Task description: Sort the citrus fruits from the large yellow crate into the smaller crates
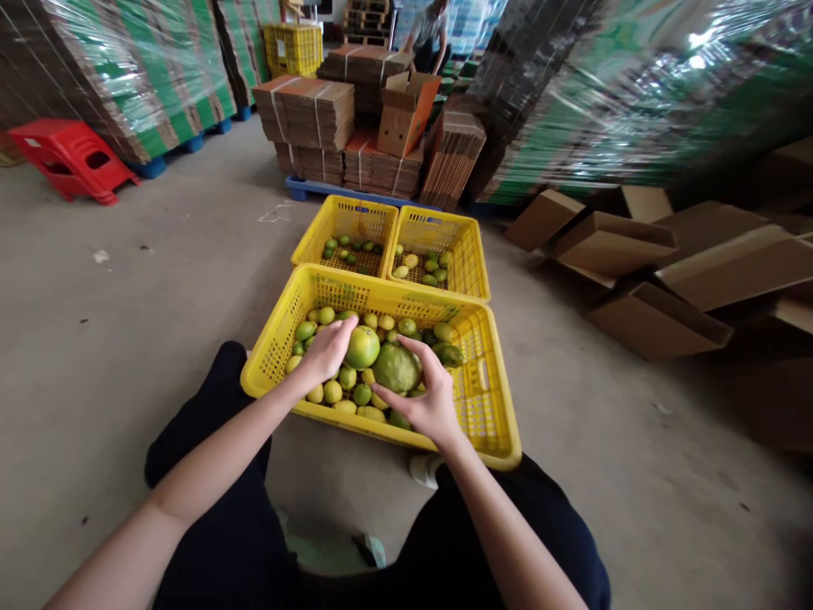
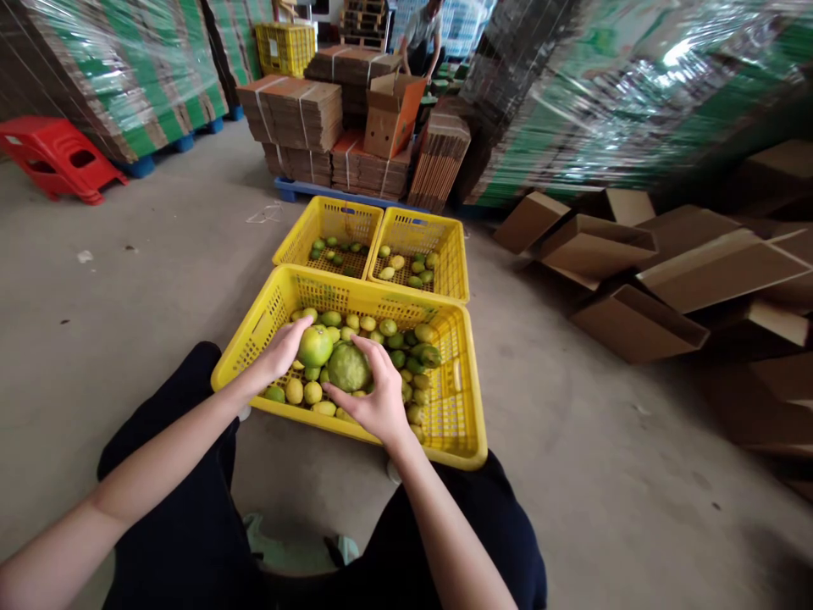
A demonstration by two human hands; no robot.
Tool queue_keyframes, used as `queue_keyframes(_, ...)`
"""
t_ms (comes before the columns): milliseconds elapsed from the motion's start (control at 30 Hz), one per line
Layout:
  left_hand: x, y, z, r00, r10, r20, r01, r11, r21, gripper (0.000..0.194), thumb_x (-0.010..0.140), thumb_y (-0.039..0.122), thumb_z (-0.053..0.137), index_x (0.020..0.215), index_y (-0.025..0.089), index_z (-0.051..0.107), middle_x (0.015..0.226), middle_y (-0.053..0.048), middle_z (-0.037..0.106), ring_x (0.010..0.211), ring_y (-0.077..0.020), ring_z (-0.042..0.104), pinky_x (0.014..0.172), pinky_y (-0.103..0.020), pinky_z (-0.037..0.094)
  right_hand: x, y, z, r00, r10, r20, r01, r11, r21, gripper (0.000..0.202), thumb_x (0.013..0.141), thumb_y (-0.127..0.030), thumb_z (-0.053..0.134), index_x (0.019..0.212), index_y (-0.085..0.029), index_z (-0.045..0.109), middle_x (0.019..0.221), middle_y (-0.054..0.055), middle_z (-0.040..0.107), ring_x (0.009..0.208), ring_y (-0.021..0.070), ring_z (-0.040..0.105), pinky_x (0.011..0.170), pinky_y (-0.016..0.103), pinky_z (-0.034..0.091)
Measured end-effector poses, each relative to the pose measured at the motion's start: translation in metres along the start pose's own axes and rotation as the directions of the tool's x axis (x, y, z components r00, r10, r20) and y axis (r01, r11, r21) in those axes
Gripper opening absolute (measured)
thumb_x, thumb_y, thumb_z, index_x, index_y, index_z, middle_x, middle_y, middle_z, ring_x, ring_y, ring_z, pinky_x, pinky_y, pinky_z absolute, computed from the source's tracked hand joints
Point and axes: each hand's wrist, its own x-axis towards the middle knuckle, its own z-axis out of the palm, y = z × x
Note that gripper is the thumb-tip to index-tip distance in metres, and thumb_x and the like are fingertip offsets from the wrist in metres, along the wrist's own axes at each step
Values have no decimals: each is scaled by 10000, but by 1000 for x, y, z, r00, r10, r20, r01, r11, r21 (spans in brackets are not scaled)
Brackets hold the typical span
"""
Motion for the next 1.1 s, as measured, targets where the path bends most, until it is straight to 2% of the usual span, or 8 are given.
queue_keyframes(133, 2, 3, 1, 985, 165, -53, -162, 985, 63, 478, 917, 586, 400, 742, 218, 651, 897, -61, 720, 951, -245, 660, 720, -284, 501, 2, -2, 4, 984, 170, 58, -176, 977, 123, 626, 677, -405, 866, 1229, -243, 618, 1198, 100, 709, 1104, 311, 673, 1005, 482, 522)
queue_keyframes(333, -4, 11, 2, 993, -75, 87, 77, 997, -23, 581, 897, 715, 435, 926, 175, 647, 580, -8, 606, 395, -147, 539, 376, -247, 341, 5, -5, 9, 866, 487, 114, -492, 792, 361, 534, 672, -500, 841, 1101, -243, 654, 1033, 32, 718, 965, 265, 679, 900, 422, 561)
queue_keyframes(467, -2, 13, 0, 961, -137, 241, 177, 973, -152, 513, 864, 686, 520, 801, 181, 580, 467, 12, 535, 330, -116, 470, 349, -231, 269, 5, -7, 12, 733, 633, 248, -635, 507, 582, 504, 698, -570, 804, 1028, -225, 641, 980, 49, 730, 837, 254, 707, 688, 378, 609)
queue_keyframes(533, -1, 14, -1, 941, -150, 302, 208, 963, -172, 523, 848, 697, 538, 773, 181, 577, 474, 2, 550, 329, -107, 464, 349, -230, 251, 6, -6, 13, 682, 647, 339, -674, 377, 636, 497, 712, -603, 776, 984, -213, 631, 886, 56, 740, 734, 253, 718, 570, 357, 594)
queue_keyframes(667, 0, 13, -2, 924, -164, 344, 198, 978, -64, 650, 881, 758, 425, 727, 159, 627, 511, -53, 614, 308, -86, 410, 344, -237, 199, 8, -4, 9, 607, 643, 467, -742, 247, 623, 492, 785, -617, 701, 1044, -201, 650, 728, 35, 722, 527, 209, 680, 404, 298, 516)
queue_keyframes(867, 2, 9, 3, 915, -225, 335, 229, 973, 28, 736, 900, 774, 312, 588, 166, 585, 448, -64, 589, 290, -74, 360, 334, -226, 179, 11, -8, -1, 493, 667, 558, -809, 116, 576, 459, 881, -618, 610, 993, -175, 657, 664, 39, 702, 447, 186, 645, 405, 301, 551)
queue_keyframes(967, 3, 10, 5, 916, -260, 307, 268, 963, 16, 710, 909, 755, 306, 606, 170, 570, 428, -38, 567, 277, -74, 358, 329, -213, 182, 11, -10, -6, 478, 636, 605, -817, 70, 572, 489, 916, -647, 515, 965, -176, 638, 644, 41, 693, 480, 206, 680, 434, 308, 578)
queue_keyframes(1100, 4, 13, 6, 920, -295, 256, 298, 954, 29, 666, 960, 654, 279, 586, 172, 547, 420, -33, 547, 283, -74, 361, 330, -209, 203, 11, -14, -11, 530, 570, 628, -798, 85, 597, 483, 904, -627, 519, 985, -159, 612, 647, 44, 681, 498, 208, 696, 474, 303, 598)
